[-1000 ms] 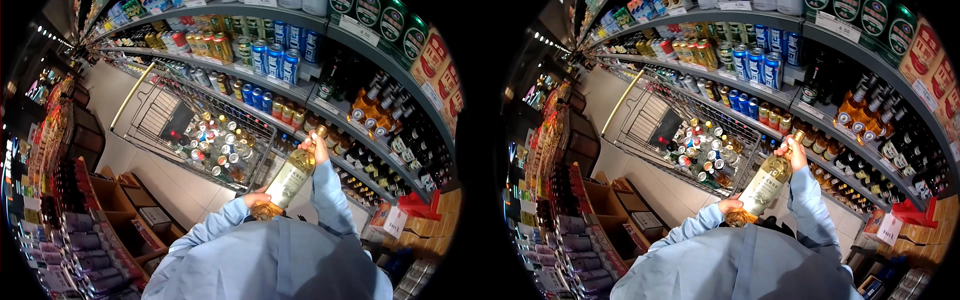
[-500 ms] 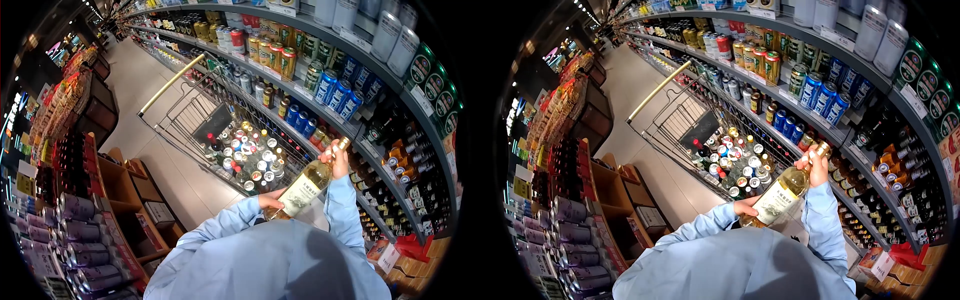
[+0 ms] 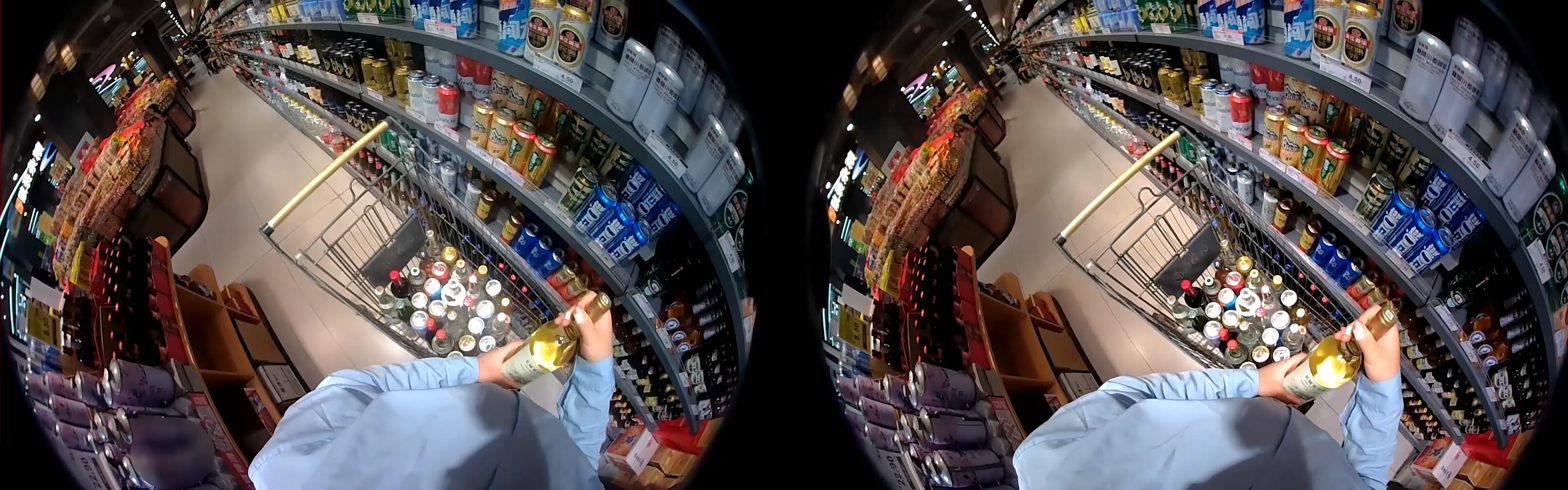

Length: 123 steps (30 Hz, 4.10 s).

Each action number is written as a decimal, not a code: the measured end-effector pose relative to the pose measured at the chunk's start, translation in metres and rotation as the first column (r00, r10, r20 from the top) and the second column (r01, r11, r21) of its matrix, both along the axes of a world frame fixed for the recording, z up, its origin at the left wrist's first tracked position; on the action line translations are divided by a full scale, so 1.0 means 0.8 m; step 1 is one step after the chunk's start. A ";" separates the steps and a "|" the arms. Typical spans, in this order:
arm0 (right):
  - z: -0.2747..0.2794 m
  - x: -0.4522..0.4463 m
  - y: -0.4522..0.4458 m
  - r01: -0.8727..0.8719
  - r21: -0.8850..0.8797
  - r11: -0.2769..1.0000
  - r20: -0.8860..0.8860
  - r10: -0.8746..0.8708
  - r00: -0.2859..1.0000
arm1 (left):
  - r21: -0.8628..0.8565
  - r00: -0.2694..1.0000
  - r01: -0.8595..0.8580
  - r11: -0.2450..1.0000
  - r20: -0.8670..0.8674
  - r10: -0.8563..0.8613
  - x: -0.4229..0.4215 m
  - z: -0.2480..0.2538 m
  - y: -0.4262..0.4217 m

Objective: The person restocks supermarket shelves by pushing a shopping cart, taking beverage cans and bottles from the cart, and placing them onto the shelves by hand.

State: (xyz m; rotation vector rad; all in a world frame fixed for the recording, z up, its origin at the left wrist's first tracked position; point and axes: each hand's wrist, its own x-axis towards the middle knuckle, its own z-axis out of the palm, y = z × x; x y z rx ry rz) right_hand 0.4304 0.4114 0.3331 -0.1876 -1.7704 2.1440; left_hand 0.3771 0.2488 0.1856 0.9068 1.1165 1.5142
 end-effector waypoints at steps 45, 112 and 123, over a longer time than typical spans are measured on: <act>-0.425 -0.081 0.120 0.279 0.206 0.938 0.292 -0.332 0.897 | -0.546 0.629 -0.341 0.765 0.473 0.618 -0.016 -0.237 0.200; -0.489 0.153 0.065 0.166 -0.297 0.940 0.804 0.153 0.575 | -0.732 0.449 -0.631 0.257 -0.615 -0.648 -0.104 -0.129 -0.203; -0.491 0.114 0.049 0.062 -0.246 0.967 0.857 0.187 0.480 | -0.758 0.529 -0.623 0.193 -0.589 -0.610 -0.131 -0.133 -0.211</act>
